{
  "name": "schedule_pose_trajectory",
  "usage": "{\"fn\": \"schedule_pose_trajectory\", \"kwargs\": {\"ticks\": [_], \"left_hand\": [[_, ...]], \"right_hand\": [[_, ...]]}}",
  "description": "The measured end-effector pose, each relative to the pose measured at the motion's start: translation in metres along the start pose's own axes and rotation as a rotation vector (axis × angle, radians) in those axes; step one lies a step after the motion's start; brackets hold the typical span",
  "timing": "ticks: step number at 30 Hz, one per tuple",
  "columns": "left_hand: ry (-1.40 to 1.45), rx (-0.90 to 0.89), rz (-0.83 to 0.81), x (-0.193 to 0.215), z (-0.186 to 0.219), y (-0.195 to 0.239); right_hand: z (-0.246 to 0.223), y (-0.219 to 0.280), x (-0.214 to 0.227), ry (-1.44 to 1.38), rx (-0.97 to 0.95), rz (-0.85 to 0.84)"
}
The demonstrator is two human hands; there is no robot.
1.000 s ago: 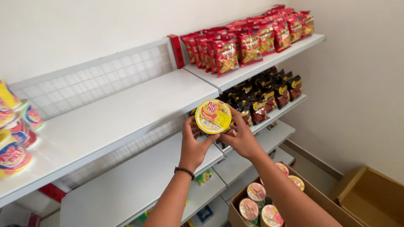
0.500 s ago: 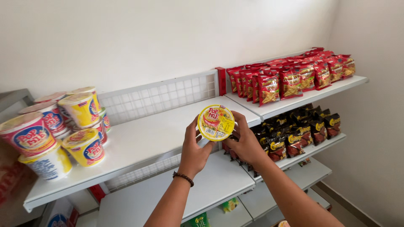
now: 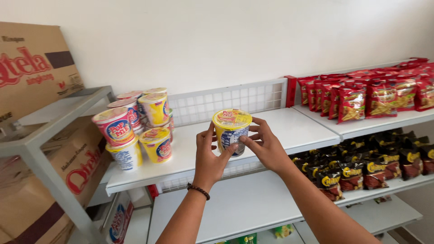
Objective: The person takes noodle cups from a cardboard box on the floor and places them onto a white shelf, stacking some of the cups.
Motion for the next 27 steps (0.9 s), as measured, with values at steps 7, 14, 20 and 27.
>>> {"fn": "schedule_pose_trajectory", "kwargs": {"ticks": [7,14,20,27], "left_hand": [[0.032,0.108,0.129,0.075,-0.006,-0.006],[-0.085,0.038,0.211,0.137,-0.009,-0.014],[-0.196,0.012,0.188,0.172,-0.023,-0.024],[-0.24,0.073,0.157,0.183,-0.048,-0.036]], "right_hand": [[-0.029,-0.011,-0.075,-0.103,0.047,-0.043],[-0.065,-0.022,-0.15,-0.188,0.096,-0.076],[-0.096,-0.038,-0.185,-0.083,0.092,-0.07],[-0.09,-0.056,-0.215,-0.02,0.075,-0.068]]}}
Point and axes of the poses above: each hand's wrist, its own y-axis away from the middle knuckle, its own x-axis out of the back of the hand, z = x × y, the point moved 1 cm from there along -y, towards the middle knuckle, and after that the axes turned 8 degrees about z, right-handed, at the moved point
